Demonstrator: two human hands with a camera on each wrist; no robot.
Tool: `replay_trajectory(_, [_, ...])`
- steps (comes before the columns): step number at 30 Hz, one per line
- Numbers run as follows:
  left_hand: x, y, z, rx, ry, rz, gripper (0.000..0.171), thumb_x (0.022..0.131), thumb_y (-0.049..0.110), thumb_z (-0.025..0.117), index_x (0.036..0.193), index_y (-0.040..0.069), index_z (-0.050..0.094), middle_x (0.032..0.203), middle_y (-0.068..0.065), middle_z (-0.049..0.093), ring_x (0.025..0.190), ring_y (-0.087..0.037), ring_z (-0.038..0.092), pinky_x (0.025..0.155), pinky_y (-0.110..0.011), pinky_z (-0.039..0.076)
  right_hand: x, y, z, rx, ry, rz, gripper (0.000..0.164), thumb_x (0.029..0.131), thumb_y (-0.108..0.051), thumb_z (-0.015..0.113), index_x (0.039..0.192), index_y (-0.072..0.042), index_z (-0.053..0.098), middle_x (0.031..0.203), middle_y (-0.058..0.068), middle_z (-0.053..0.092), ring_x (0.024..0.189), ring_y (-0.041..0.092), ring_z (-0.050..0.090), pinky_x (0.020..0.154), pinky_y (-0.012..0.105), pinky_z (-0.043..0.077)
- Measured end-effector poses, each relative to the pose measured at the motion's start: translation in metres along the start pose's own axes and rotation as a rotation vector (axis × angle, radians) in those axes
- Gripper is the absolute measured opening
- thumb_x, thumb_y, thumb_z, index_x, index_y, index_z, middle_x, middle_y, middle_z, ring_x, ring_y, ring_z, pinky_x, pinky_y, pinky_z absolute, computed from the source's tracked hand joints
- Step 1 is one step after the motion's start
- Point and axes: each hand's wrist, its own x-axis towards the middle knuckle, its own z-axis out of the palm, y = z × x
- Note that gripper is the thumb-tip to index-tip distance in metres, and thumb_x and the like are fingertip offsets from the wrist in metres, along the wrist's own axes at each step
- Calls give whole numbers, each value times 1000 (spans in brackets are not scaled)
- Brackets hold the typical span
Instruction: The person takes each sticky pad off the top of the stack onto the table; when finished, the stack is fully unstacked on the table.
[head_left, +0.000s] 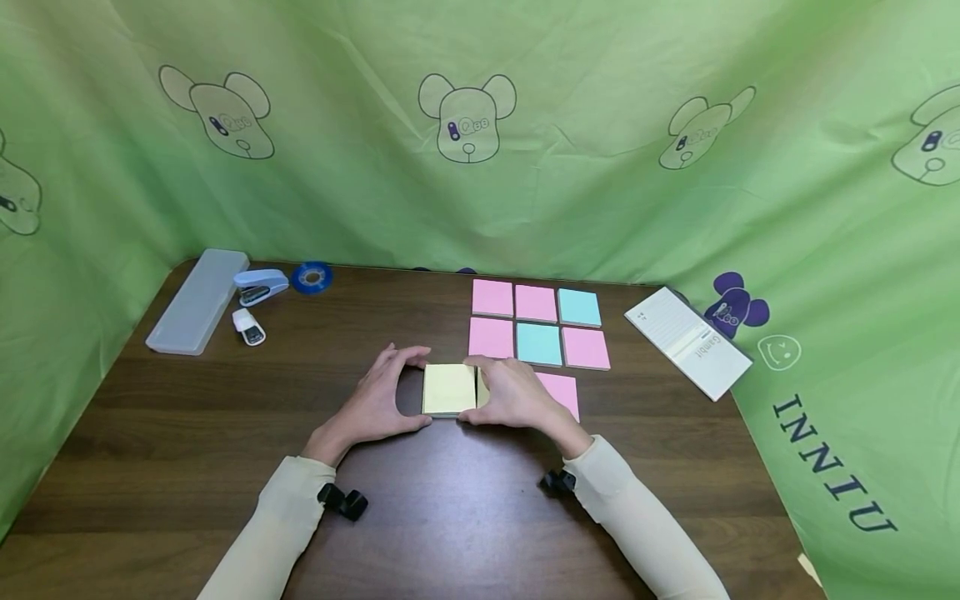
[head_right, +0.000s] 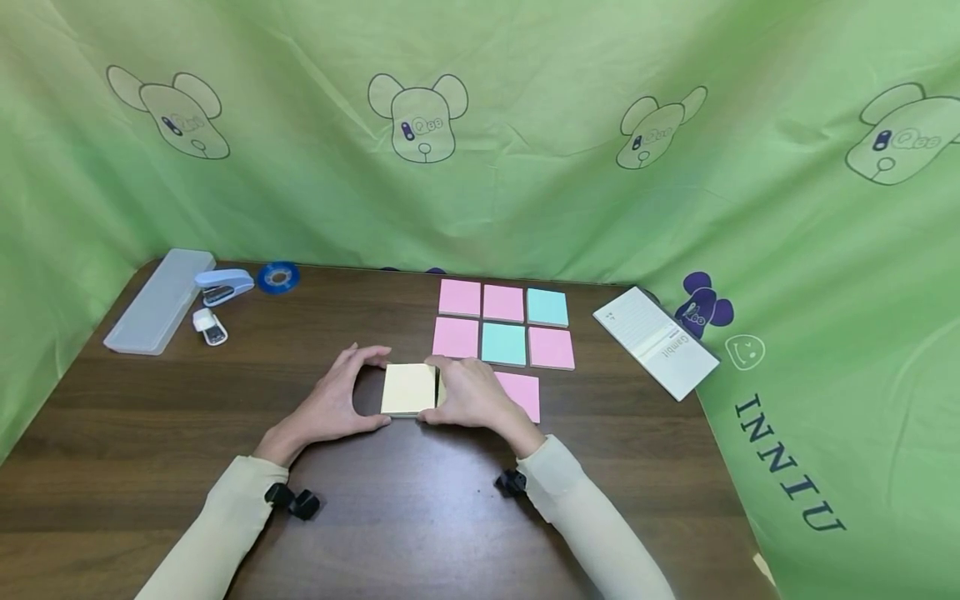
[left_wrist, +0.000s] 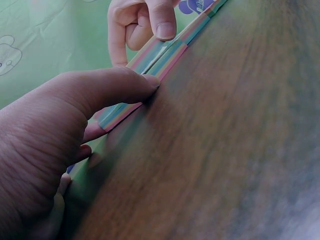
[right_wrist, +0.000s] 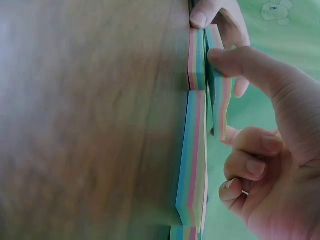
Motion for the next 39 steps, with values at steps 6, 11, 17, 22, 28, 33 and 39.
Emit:
replay_trajectory(6, [1,0,0,3,4,4,108,72,20,104,161,10,45,140,-8,69,145,-33,49,140,-57,15,-1,3,-5,41,8,-6,83,74,-38,100,143,-5,68,70,-9,56,62,8,45,52,24,36])
replay_trajectory(11, [0,0,0,-14,6,-14,107,71,19,104,159,8,44,140,-8,69,144,-33,51,140,-58,15,0,7,-10,53,23,-15,80,73,-38,97,141,-7,68,72,-9,57,63,9,47,54,26,38])
replay_trajectory(17, [-1,1,-1,-20,6,-42,93,71,20,105,145,8,50,138,-8,64,138,-32,53,140,-58,16,5,11,-18,93,62,5,75,74,-38,97,139,-8,71,69,-8,48,62,8,36,56,26,30])
replay_trajectory(22, [0,1,-1,-6,3,-46,88,72,22,104,141,8,52,136,-9,62,138,-32,52,139,-58,17,9,12,-20,91,54,8,78,75,-39,97,140,-6,70,70,-9,43,62,6,30,57,25,25])
replay_trajectory(28, [1,3,-1,-11,1,-51,86,72,22,104,139,7,53,135,-9,62,137,-33,52,139,-59,18,9,13,-20,104,68,11,77,75,-39,97,139,-6,71,70,-9,44,62,5,31,57,25,25])
replay_trajectory(33, [1,5,-2,-18,9,-41,83,73,21,104,138,7,54,134,-8,63,138,-34,51,139,-61,19,9,14,-15,80,10,5,80,74,-41,98,140,-7,69,75,-6,54,64,8,42,57,25,33])
replay_trajectory(39, [0,3,-2,-29,12,-45,83,72,18,103,136,8,53,135,-7,63,139,-34,50,139,-59,17,7,13,-9,28,-65,26,88,71,-50,102,142,-11,68,87,-7,67,73,14,55,66,31,47])
